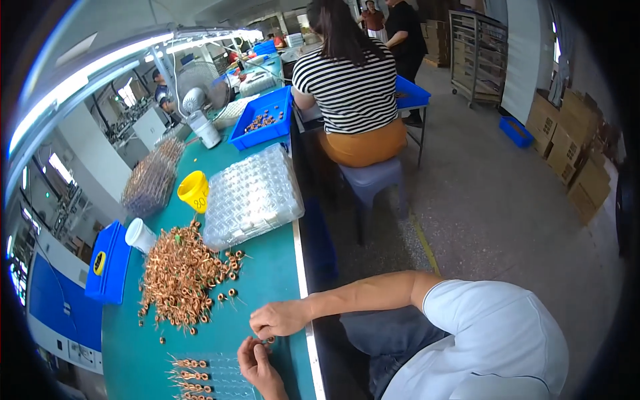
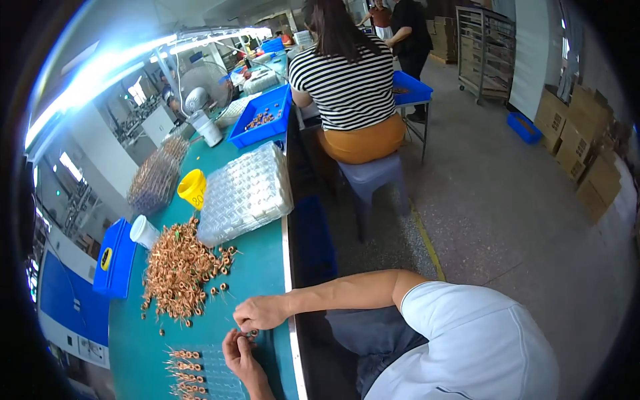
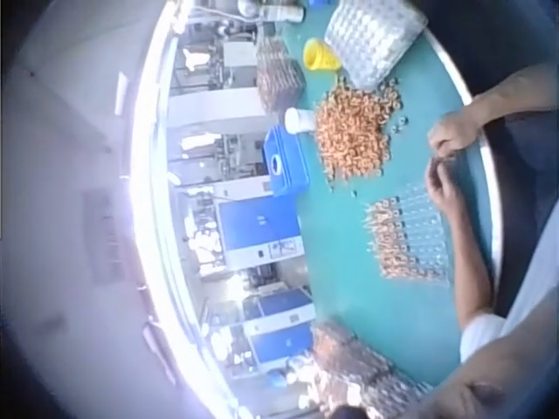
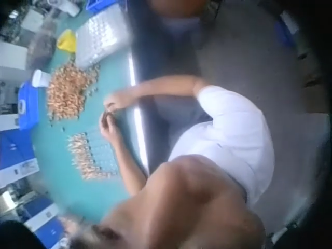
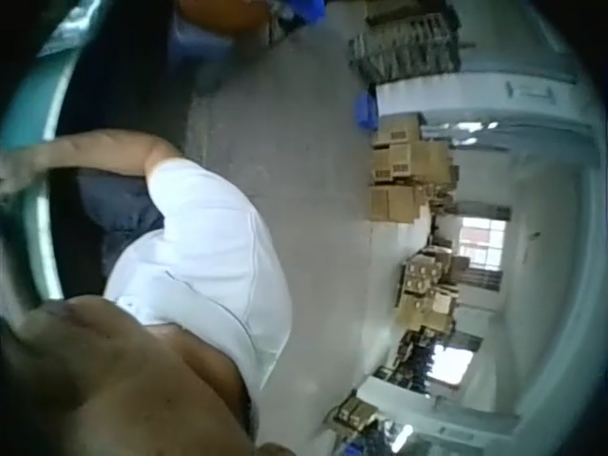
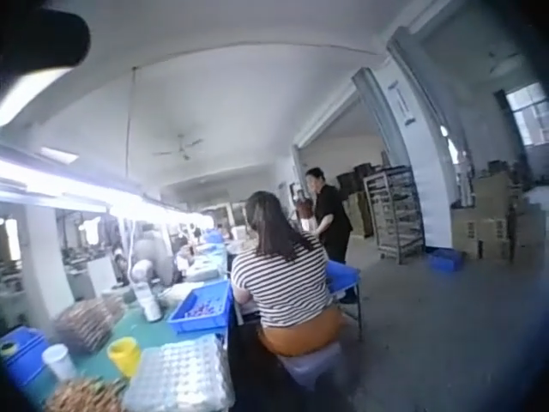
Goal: Assembling small copper coils into a plastic tray on an electronics workshop bench.
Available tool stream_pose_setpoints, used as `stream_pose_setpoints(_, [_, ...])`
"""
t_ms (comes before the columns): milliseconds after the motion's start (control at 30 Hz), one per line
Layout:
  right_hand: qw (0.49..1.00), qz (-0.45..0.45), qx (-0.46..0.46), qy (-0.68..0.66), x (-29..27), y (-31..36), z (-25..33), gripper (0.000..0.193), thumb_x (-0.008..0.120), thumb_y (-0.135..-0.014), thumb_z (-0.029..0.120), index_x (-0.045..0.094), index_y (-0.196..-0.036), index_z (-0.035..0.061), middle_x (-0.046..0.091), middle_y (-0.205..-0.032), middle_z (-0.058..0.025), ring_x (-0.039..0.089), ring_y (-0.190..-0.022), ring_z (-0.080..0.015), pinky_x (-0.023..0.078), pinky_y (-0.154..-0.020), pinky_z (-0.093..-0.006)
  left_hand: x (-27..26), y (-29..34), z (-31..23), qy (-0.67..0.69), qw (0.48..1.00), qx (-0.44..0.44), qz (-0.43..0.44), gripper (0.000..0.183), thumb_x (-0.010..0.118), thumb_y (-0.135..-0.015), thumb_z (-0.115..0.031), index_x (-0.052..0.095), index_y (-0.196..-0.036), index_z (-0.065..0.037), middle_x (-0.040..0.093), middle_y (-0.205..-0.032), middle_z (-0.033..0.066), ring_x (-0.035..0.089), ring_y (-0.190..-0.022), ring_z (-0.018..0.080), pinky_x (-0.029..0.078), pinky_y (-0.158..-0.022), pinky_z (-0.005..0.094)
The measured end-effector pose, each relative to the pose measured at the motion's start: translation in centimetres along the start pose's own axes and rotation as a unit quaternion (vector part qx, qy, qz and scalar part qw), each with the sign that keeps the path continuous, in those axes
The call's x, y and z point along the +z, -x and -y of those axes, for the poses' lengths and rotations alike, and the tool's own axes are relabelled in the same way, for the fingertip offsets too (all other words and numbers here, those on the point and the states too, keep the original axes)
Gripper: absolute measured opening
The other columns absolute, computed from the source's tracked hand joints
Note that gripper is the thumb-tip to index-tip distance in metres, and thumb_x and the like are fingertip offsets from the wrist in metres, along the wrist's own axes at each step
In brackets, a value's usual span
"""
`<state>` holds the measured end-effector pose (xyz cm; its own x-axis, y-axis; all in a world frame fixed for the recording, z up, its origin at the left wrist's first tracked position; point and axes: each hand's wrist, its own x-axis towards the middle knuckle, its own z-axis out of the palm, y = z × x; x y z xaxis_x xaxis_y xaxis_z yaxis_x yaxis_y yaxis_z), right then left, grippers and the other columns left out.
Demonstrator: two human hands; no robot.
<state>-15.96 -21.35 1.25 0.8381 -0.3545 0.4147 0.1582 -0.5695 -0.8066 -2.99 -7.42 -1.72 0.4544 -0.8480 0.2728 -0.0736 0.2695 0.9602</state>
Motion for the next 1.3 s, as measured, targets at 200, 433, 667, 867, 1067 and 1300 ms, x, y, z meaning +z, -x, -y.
stream_pose_setpoints(200, [0.993, 0.079, 0.039, -0.079, 0.3, 1.2, -0.8, 0.011, 0.060, -0.087, 0.011, 0.058, -0.082, 0.0013, 0.063, -0.075, -0.0083, 0.062, -0.071, -0.0191, 0.047, -0.064, -0.0329, -0.5, 0.5, 0.5, -0.051, 0.996, -0.071, 0.001, 0.016, 0.063, -0.092, -0.010, 0.065, -0.101, 0.003, 0.065, -0.098, 0.0108, 0.059, -0.087, 0.0170, 0.049, -0.080, 0.0304])
stream_pose_setpoints(433, [0.979, 0.137, 0.076, -0.132, 1.7, 1.1, -1.2, 0.010, 0.067, -0.080, 0.009, 0.061, -0.081, 0.0023, 0.065, -0.077, -0.0078, 0.063, -0.070, -0.0189, 0.048, -0.061, -0.0315, -1.6, 1.3, 0.5, -0.061, 0.997, -0.036, 0.012, 0.011, 0.063, -0.091, -0.008, 0.063, -0.096, 0.002, 0.063, -0.089, 0.0063, 0.057, -0.077, 0.0132, 0.046, -0.071, 0.0257])
stream_pose_setpoints(667, [0.988, 0.105, 0.098, -0.058, -0.9, 0.8, -0.2, 0.009, 0.069, -0.080, 0.010, 0.067, -0.087, 0.0048, 0.067, -0.080, -0.0071, 0.064, -0.072, -0.0160, 0.051, -0.066, -0.0298, 0.4, -1.3, -0.3, -0.027, 0.998, -0.057, -0.017, 0.012, 0.068, -0.084, -0.009, 0.068, -0.082, 0.003, 0.065, -0.080, 0.0056, 0.059, -0.073, 0.0132, 0.046, -0.066, 0.0256])
stream_pose_setpoints(867, [0.983, 0.085, 0.153, -0.049, -1.0, -4.3, 0.2, 0.006, 0.066, -0.085, 0.009, 0.064, -0.085, 0.0033, 0.066, -0.080, -0.0031, 0.061, -0.072, -0.0093, 0.049, -0.063, -0.0252, -1.6, -0.3, -0.1, 0.026, 0.993, -0.080, -0.083, 0.013, 0.067, -0.090, -0.013, 0.068, -0.091, 0.000, 0.065, -0.079, 0.0025, 0.059, -0.069, 0.0098, 0.048, -0.060, 0.0244])
stream_pose_setpoints(1067, [0.986, 0.150, 0.072, -0.027, 5.0, -12.4, 0.4, 0.009, 0.065, -0.088, 0.011, 0.062, -0.085, 0.0031, 0.065, -0.081, -0.0032, 0.059, -0.075, -0.0096, 0.047, -0.063, -0.0260, -1.8, 1.1, 0.4, -0.222, 0.958, 0.157, 0.089, 0.009, 0.069, -0.082, -0.011, 0.068, -0.084, -0.002, 0.064, -0.080, 0.0137, 0.063, -0.071, 0.0303, 0.051, -0.064, 0.0368])
stream_pose_setpoints(1300, [0.968, 0.222, 0.083, 0.084, 12.8, -18.0, -2.6, 0.015, 0.072, -0.084, 0.020, 0.070, -0.089, 0.0059, 0.071, -0.085, -0.0073, 0.067, -0.079, -0.0167, 0.050, -0.070, -0.0307, -1.1, 0.9, 0.5, -0.183, 0.970, 0.133, 0.085, 0.009, 0.068, -0.083, -0.011, 0.068, -0.085, -0.003, 0.064, -0.079, 0.0133, 0.063, -0.070, 0.0294, 0.050, -0.063, 0.0378])
